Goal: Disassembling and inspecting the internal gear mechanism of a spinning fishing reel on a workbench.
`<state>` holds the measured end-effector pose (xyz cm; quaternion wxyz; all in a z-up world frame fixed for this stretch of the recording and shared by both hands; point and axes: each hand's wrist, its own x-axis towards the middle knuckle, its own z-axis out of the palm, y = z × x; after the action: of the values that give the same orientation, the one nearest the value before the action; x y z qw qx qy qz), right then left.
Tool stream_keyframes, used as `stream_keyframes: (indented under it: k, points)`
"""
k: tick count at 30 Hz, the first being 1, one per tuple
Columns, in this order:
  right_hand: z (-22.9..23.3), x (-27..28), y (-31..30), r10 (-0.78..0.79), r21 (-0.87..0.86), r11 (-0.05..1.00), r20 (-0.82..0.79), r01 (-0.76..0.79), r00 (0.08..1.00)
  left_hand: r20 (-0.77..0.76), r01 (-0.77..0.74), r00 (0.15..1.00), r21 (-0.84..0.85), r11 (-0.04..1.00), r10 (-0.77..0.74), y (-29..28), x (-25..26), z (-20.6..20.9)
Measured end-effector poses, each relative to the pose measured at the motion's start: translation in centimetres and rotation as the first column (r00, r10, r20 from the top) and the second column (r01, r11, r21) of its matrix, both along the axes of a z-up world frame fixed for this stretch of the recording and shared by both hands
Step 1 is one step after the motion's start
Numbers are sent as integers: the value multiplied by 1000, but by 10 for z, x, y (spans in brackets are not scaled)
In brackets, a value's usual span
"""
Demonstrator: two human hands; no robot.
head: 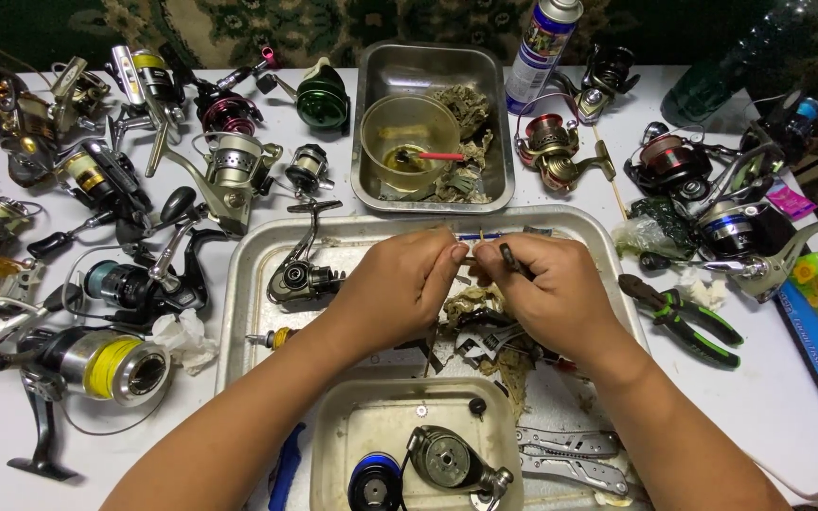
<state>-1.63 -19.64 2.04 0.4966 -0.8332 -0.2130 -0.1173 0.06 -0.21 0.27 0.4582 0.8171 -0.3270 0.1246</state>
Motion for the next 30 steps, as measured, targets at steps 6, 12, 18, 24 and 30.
stream_keyframes:
  k: [6,12,18,24,30]
  points:
    - [11,-6,2,48,28,998,-24,-47,999,4,-1,1000,9,1000,1,2,3,-5]
    - [3,2,0,59,-50,997,47,-57,997,54,-4,999,36,999,2,0,3,-6]
    - [15,-2,3,57,-67,997,130,-49,990,60,-29,998,49,998,26,2,4,-10]
    - [-8,5,-3,65,-56,997,82,-60,995,58,-8,998,47,999,5,1,3,-9]
    - [5,1,3,71,-18,997,63,-70,996,73,-21,997,31,999,18,1,4,-8]
